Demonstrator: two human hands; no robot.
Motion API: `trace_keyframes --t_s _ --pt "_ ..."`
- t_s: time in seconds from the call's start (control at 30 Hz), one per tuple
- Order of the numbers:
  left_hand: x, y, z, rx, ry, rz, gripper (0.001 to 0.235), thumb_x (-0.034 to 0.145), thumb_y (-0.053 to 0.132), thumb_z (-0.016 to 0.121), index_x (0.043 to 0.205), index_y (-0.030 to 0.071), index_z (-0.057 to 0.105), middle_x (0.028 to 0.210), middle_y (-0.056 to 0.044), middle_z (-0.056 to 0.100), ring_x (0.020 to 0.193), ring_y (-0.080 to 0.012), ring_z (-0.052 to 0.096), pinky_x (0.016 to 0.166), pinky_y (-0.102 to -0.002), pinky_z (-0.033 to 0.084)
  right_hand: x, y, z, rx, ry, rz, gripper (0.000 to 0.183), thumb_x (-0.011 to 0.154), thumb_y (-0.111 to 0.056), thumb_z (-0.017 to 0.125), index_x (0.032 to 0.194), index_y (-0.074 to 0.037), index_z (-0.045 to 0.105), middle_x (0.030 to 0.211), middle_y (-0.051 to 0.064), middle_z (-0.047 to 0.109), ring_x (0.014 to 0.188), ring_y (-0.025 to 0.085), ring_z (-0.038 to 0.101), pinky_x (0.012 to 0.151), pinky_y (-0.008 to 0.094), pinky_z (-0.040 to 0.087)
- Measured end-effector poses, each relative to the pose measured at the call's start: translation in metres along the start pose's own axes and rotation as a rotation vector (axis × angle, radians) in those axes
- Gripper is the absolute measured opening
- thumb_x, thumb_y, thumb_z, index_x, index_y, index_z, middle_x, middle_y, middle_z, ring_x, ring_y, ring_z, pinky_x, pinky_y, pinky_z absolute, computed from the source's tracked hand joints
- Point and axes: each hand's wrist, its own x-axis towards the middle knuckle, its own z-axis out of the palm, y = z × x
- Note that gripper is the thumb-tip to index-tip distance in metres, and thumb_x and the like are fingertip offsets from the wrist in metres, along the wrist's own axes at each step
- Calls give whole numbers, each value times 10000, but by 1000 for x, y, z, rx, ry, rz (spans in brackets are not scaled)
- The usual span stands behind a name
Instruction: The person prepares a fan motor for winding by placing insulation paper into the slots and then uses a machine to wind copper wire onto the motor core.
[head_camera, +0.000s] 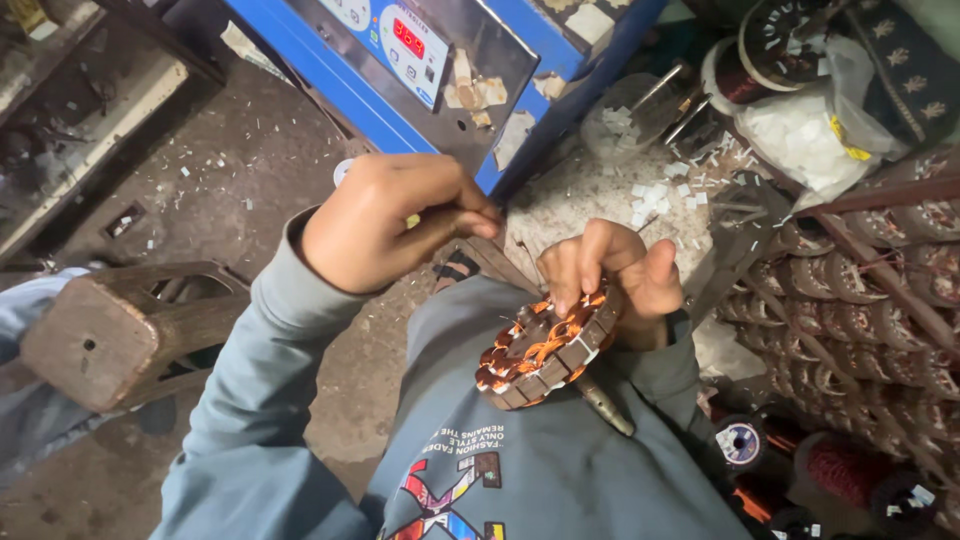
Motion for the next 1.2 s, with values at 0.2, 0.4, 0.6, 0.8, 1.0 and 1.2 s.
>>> trace_keyframes --t_s 0.2,0.4,0.6,0.8,1.0,1.2 --pt "-22 -1 -5 -95 23 -405 108 945 117 741 941 21 693 801 -71 726 612 -200 727 572 -297 553 2 0 3 37 21 -19 666 1029 -735 420 884 -90 503 715 109 595 664 208 522 725 327 389" --pt "-35 -11 -11 143 120 -286 99 955 65 734 998 0 672 863 -119 686 729 -290 691 658 -346 527 10 1 -5 46 -39 -34 655 1034 -716 401 865 -92 507 747 116 609 644 204 528 713 338 383" --pt "-29 0 -11 151 -101 -291 136 924 63 734 1048 41 683 1023 -132 678 927 -302 693 779 -373 551 7 1 -13 38 -58 -47 646 1039 -712 387 881 -98 511 714 134 633 641 202 528 707 348 387" --pt "-14 57 -17 110 34 91 375 829 73 765 1188 66 656 1267 -173 604 1191 -355 571 1010 -460 482 4 -1 -17 -4 -6 -70 626 1062 -704 386 914 -106 500 698 91 634 639 197 533 720 353 397" --pt "6 40 23 -4 -150 246 521 859 72 732 1369 73 626 1408 -79 631 1272 -327 578 1080 -438 481 0 -12 -12 -78 142 117 650 942 -752 484 845 -111 454 786 125 530 680 191 415 624 318 352" --pt "-2 19 41 -151 -184 136 420 926 36 721 1341 46 656 1102 -101 677 996 -299 665 894 -408 546 4 -3 -14 14 58 -38 626 1048 -706 447 877 -105 478 661 7 440 646 131 361 657 302 326"
